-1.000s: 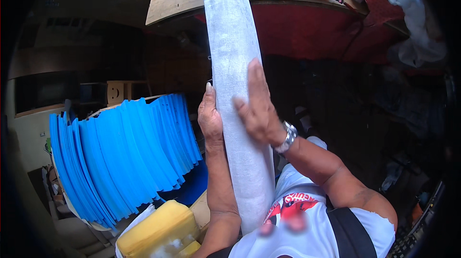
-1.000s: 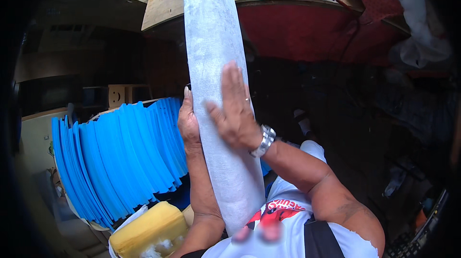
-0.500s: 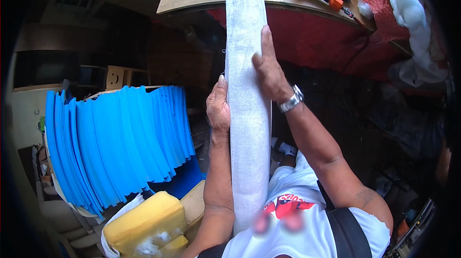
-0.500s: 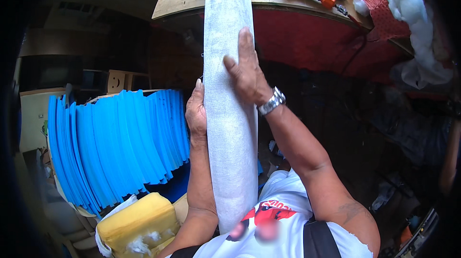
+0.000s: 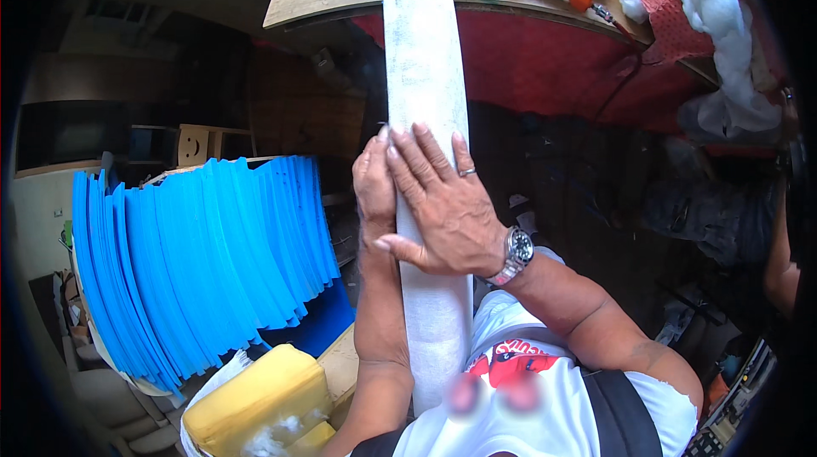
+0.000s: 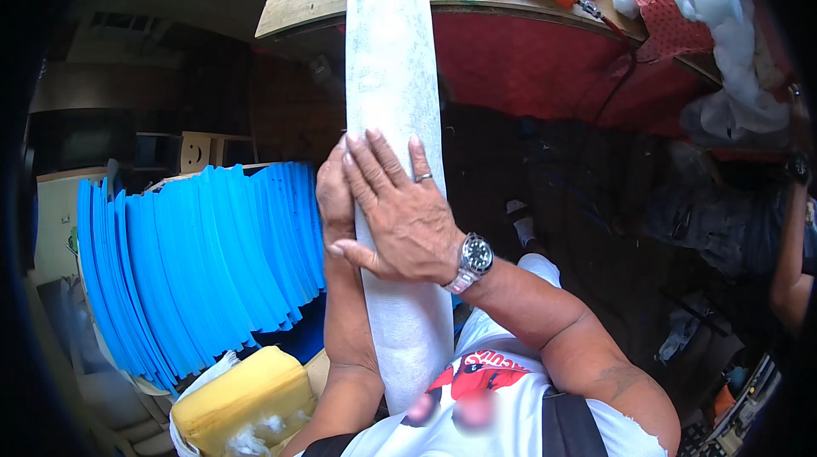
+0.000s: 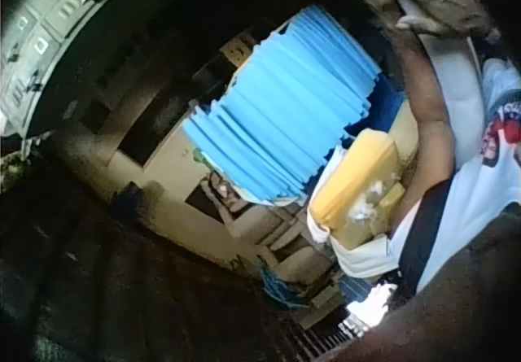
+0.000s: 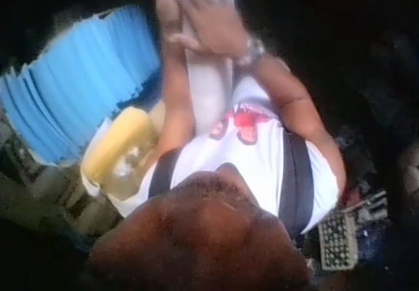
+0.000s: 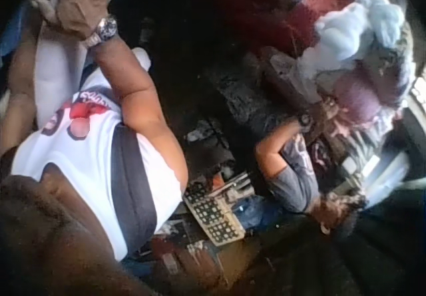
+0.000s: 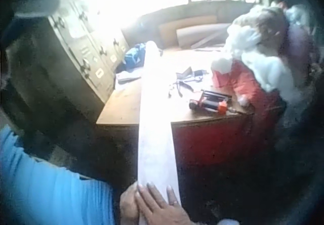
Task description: The recorder is attaching white foam padding to a long wooden rail using a pneumatic stapler.
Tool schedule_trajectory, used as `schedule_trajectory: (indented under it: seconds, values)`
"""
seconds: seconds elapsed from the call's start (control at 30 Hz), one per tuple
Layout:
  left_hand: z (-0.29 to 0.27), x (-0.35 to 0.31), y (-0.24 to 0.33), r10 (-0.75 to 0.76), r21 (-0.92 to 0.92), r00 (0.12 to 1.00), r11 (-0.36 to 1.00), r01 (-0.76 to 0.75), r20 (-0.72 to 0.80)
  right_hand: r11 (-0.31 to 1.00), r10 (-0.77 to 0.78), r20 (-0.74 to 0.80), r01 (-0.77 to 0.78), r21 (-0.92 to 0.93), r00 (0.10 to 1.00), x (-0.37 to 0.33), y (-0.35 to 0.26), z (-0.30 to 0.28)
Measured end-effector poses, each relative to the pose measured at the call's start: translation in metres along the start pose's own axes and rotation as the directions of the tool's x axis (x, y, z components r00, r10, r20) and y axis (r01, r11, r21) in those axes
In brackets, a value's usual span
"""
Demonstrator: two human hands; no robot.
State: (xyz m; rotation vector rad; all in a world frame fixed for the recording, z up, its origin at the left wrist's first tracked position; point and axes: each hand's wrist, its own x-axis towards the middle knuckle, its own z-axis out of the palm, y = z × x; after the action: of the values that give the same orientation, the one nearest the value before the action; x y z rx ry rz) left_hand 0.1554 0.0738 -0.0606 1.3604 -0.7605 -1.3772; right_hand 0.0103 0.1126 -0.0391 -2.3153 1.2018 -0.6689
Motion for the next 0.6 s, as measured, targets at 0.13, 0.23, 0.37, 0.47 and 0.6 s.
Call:
schedule_trajectory:
  seconds: [0.13,0.23,0.37,0.47,0.6]
  values:
    - [0.005,0.011,0.022,-0.056,0.023,0.994,0.998,0.055,0.089,0.998,-0.026,-0.013,0.027,0.059,1.000,-0.004,-0.007,0.002]
    - [0.001,0.032,0.007,-0.114,-0.075,0.988,0.990,0.122,0.107,0.997,-0.022,-0.009,0.023,0.072,1.000,-0.005,-0.007,0.003]
    - [-0.002,0.033,0.003,-0.120,0.017,0.985,0.993,0.118,0.122,0.964,-0.091,-0.091,0.110,0.240,0.992,-0.012,0.002,0.009]
    - [0.010,0.022,0.006,-0.011,0.074,0.994,0.997,0.003,0.111,0.879,-0.255,-0.238,0.327,0.347,0.937,-0.007,0.039,0.021]
    - [0.031,0.024,-0.008,0.063,0.105,0.979,0.991,-0.085,0.193,0.884,-0.347,-0.361,0.431,0.184,0.866,0.094,0.154,0.012]
